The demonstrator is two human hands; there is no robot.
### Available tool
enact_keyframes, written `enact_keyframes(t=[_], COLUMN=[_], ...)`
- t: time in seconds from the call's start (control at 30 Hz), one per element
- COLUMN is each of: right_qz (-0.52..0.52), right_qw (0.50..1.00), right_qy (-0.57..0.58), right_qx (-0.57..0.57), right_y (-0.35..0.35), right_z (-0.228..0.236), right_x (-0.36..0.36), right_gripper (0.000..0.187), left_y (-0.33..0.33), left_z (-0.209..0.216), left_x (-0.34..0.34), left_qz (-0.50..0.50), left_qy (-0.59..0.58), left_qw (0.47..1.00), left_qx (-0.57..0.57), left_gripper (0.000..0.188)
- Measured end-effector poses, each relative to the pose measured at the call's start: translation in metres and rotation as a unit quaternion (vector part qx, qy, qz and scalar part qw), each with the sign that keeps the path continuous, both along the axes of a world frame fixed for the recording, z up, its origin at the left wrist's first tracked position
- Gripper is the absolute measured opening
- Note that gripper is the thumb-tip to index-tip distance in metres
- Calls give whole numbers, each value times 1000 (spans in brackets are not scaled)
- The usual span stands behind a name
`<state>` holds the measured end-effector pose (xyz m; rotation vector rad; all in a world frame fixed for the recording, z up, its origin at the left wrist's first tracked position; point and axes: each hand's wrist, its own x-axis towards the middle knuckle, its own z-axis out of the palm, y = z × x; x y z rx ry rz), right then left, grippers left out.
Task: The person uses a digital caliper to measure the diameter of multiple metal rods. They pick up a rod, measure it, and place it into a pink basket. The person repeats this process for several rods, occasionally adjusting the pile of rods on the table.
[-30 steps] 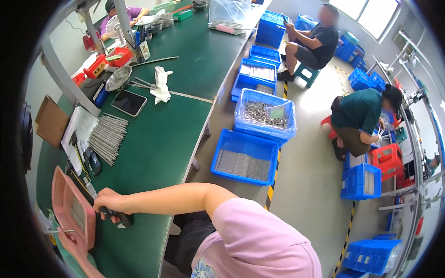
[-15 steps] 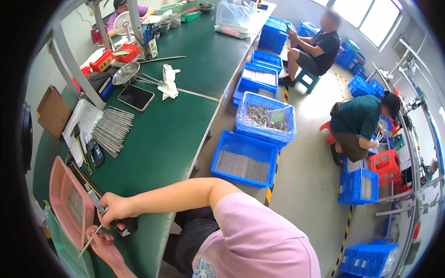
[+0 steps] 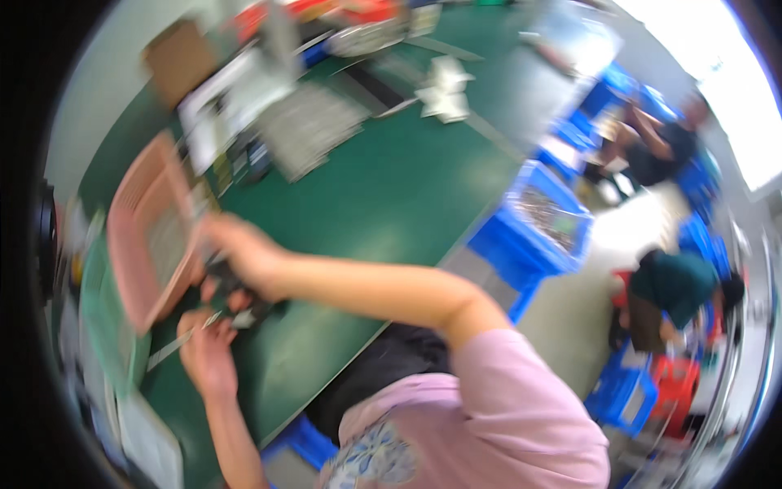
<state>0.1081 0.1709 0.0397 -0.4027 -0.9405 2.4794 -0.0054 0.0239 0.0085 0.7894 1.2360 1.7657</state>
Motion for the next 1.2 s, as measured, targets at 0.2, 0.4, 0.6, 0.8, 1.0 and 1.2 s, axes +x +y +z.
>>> enact_keyframes(t=[0.2, 0.4, 0.6, 0.8, 1.0, 1.2], right_qz=[66, 115, 114, 128, 128, 133], right_qw=[992, 986, 987, 986, 988, 986], right_qy=[-94, -55, -45, -62, -46, -56], right_qx=[-57, -107, -102, -81, -75, -81], right_y=[-5, -7, -4, -5, -6, -7], right_z=[-9, -6, -10, -7, -10, -10], right_x=[11, 15, 17, 15, 15, 16], right_gripper=[72, 67, 66, 68, 72, 73], left_y=[-12, -20, -15, -15, -16, -18], left_z=[8, -2, 0, 1, -1, -2], left_x=[3, 4, 9, 9, 8, 5], left_qz=[-78, -115, -125, -131, -136, -153], left_qy=[-60, -45, -61, -67, -81, -112], left_qw=[995, 992, 990, 989, 987, 981], left_qx=[7, -6, -17, -32, -35, -29], left_gripper=[16, 16, 18, 19, 19, 18])
